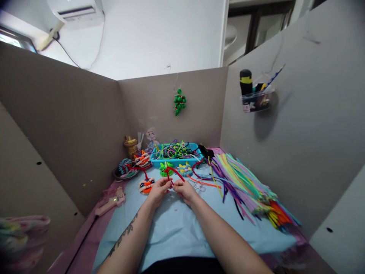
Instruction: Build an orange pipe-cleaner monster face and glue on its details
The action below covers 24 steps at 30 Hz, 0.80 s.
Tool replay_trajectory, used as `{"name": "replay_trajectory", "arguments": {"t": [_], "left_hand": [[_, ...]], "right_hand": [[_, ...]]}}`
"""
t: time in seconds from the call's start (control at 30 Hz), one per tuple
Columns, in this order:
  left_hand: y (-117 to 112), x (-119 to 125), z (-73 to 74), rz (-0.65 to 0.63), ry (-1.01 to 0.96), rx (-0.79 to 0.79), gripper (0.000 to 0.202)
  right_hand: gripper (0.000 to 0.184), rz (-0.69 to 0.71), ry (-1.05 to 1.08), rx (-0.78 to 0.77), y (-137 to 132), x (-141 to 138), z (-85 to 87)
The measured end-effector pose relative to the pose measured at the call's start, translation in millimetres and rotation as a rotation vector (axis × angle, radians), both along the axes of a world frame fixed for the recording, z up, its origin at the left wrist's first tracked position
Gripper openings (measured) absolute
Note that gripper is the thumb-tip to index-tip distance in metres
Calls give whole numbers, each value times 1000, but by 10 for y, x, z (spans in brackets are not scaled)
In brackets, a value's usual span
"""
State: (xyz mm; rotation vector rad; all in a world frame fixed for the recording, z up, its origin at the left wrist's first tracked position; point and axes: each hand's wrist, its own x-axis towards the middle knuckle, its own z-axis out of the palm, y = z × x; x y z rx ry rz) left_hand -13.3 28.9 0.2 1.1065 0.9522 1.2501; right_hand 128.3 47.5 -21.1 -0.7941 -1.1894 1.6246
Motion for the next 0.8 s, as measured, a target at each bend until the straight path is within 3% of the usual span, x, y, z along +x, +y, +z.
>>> {"name": "replay_trajectory", "arguments": {"t": [0.4,0.57,0.8], "left_hand": [[15,9,-35,-80,-15,23,27],[5,17,-36,-30,37,64,28],[19,13,-44,19,26,55,27]], "right_hand": [[24,151,41,-83,-47,31,50],[27,193,159,-177,-43,26,46],[30,166,213,-142,-46,-45,22]]}}
